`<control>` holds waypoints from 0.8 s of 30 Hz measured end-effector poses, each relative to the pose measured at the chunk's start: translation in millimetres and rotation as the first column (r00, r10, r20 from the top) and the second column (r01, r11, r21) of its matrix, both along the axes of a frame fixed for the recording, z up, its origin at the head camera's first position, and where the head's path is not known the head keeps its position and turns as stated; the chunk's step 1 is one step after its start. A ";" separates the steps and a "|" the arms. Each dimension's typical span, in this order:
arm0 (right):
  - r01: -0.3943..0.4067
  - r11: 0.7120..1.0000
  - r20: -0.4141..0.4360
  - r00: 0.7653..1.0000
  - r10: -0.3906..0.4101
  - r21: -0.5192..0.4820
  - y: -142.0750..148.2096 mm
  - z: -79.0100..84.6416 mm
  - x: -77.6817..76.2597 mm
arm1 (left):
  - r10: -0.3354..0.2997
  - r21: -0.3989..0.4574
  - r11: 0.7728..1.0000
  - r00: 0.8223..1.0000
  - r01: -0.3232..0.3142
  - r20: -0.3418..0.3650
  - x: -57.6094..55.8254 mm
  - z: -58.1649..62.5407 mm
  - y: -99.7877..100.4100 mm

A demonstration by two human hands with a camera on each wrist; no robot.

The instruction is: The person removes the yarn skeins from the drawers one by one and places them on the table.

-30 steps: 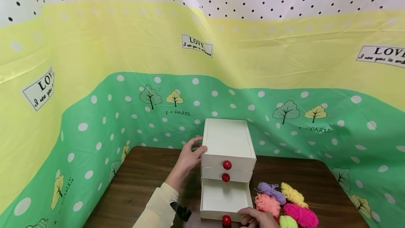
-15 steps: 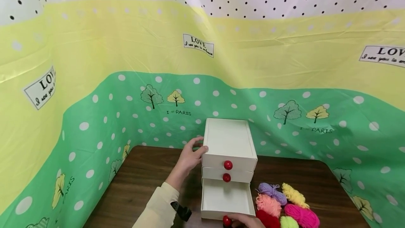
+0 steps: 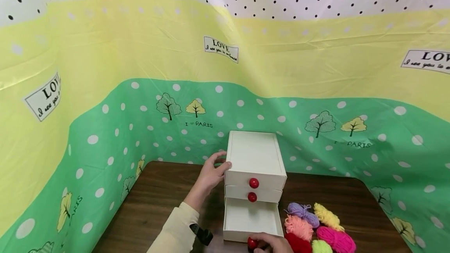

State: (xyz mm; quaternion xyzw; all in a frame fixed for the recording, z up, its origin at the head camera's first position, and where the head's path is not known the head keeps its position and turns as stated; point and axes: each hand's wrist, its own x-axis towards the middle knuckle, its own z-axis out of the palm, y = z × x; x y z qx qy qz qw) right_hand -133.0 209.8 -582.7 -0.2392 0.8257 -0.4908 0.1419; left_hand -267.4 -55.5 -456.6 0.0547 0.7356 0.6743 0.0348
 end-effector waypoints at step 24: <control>0.223 0.969 -0.175 0.963 -0.203 0.102 -19.6 9.5 -18.8 | 0.001 -0.016 1.000 1.000 -0.001 0.003 -0.1 1.6 -0.4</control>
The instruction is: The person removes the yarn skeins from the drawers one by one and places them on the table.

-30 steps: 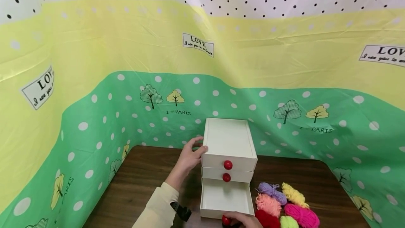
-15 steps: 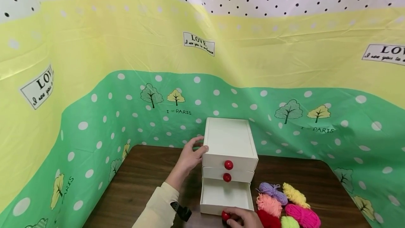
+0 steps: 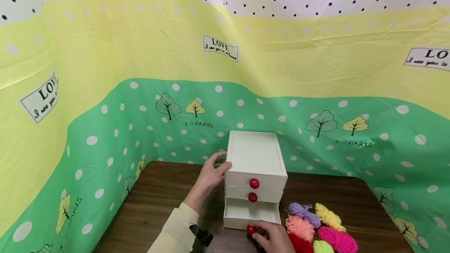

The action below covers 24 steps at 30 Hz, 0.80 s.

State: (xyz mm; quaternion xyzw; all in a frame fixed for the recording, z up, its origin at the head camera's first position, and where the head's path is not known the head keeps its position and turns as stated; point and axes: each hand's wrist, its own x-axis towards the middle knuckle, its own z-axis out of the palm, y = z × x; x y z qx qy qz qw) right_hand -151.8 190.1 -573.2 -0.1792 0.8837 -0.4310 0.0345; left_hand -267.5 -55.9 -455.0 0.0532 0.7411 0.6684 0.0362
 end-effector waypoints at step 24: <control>0.195 0.980 -0.066 0.978 -0.197 -0.029 -8.5 -5.6 -34.5 | -0.009 0.004 1.000 1.000 0.009 -0.008 -0.1 1.0 -0.3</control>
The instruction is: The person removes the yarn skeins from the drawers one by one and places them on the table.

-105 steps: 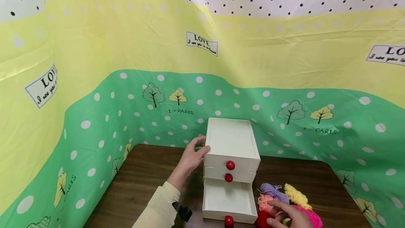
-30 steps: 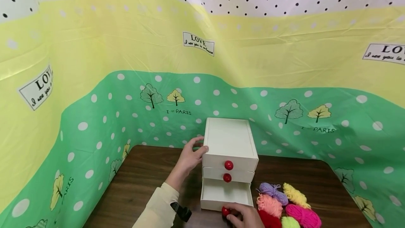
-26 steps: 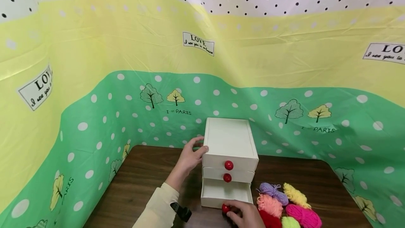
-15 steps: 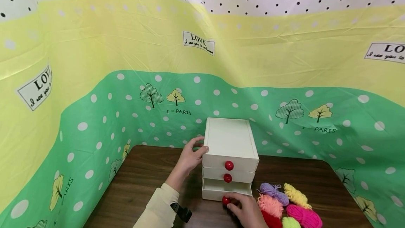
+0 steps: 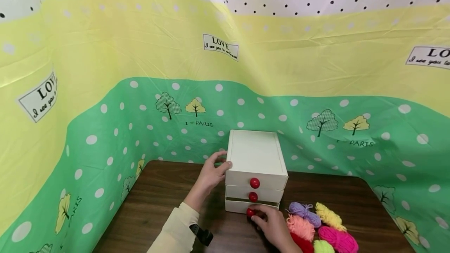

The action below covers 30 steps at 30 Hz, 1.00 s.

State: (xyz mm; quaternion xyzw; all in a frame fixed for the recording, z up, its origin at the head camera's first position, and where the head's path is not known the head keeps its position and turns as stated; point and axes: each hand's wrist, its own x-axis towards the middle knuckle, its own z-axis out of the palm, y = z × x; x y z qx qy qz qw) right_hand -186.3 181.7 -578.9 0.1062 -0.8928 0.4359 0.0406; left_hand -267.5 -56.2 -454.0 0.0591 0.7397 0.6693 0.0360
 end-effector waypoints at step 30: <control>0.020 0.996 -0.012 1.000 -0.019 0.085 12.3 19.5 0.3 | 0.071 -0.001 0.997 0.997 -0.071 -0.021 12.8 -5.1 -0.5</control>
